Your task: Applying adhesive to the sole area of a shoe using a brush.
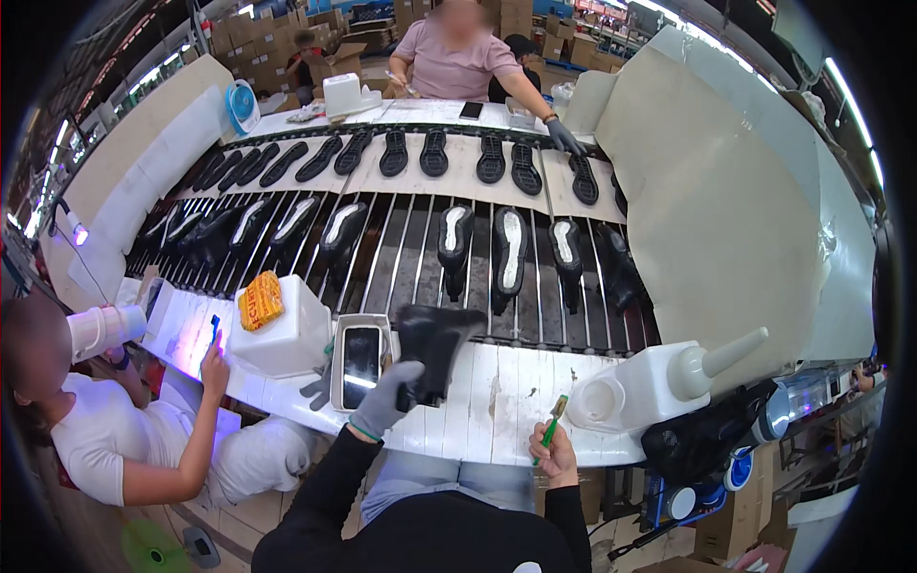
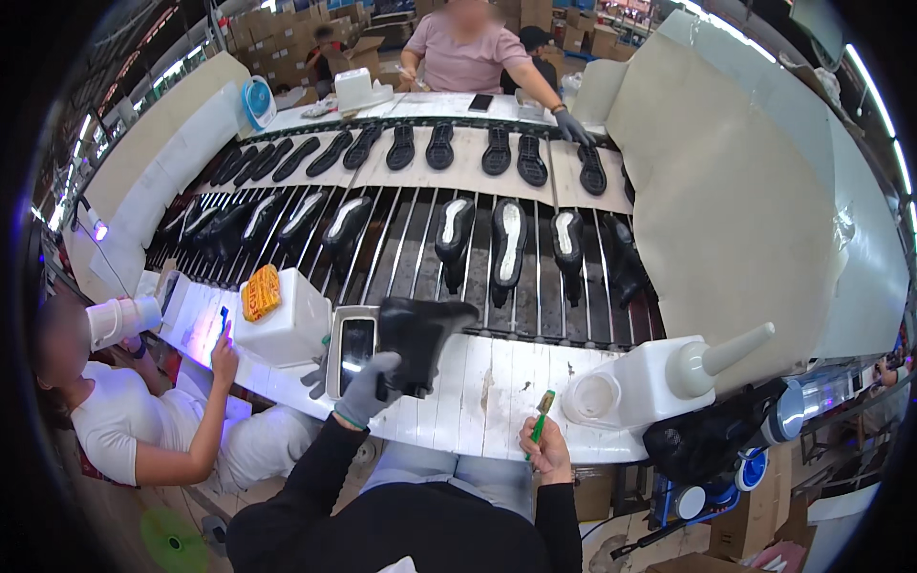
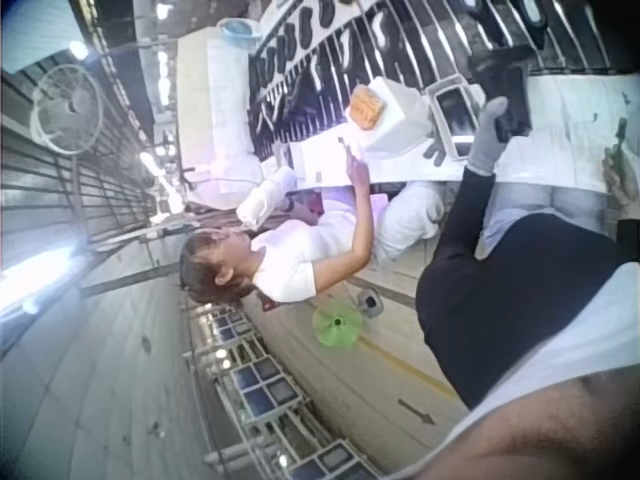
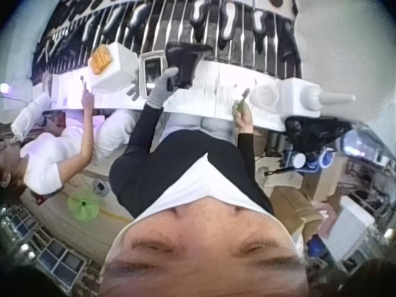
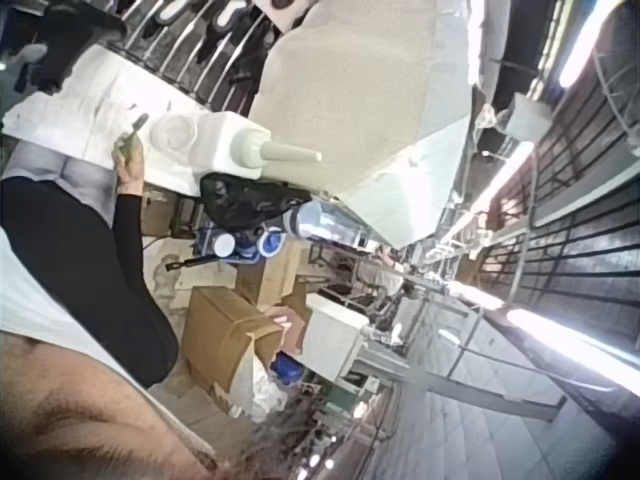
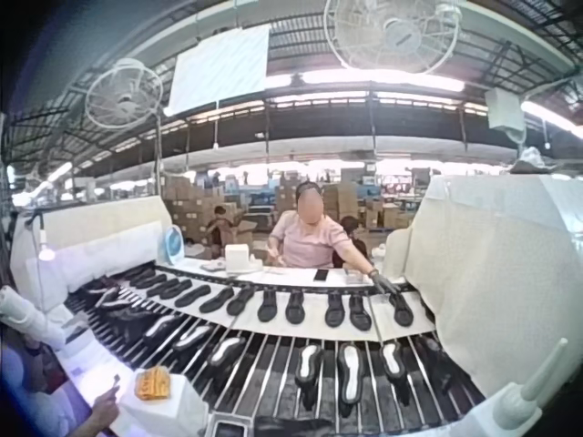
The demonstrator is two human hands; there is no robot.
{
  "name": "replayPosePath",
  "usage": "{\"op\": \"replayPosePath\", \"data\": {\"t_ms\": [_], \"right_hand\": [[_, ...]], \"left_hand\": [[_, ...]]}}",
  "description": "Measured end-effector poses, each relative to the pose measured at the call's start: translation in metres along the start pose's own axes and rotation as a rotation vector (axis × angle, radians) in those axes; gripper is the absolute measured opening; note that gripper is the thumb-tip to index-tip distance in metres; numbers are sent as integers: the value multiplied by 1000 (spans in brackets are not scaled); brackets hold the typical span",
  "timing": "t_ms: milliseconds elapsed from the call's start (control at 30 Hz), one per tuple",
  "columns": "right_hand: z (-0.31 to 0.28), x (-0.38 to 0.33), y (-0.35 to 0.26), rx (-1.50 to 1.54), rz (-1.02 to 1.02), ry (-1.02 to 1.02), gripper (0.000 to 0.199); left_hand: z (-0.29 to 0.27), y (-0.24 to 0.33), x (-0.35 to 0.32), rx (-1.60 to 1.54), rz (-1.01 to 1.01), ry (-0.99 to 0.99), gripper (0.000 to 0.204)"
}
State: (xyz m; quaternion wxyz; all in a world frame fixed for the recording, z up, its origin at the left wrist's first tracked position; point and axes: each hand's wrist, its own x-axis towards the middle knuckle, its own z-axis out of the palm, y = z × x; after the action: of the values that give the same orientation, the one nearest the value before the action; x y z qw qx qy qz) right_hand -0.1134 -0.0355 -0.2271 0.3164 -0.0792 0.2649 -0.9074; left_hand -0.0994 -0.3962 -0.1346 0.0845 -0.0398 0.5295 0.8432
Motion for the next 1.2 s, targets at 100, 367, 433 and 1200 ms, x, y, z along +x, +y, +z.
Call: {"op": "replayPosePath", "data": {"t_ms": [100, 367, 433, 1200], "right_hand": [[-4, -7, -3, -4, 8, 70, 28], [-1, -5, -4, 21, 26, 33, 26], [-1, -7, -3, 9, 18, 101, 28], [34, -12, -12, -319, 76, 687, 30]], "left_hand": [[21, 63, 21, -71, 109, 1, 60], [-85, 91, 149, 538, 306, 542, 102], [-94, 80, 166, 671, 161, 812, 108], [-8, -43, 503, 276, 348, 405, 57]]}}
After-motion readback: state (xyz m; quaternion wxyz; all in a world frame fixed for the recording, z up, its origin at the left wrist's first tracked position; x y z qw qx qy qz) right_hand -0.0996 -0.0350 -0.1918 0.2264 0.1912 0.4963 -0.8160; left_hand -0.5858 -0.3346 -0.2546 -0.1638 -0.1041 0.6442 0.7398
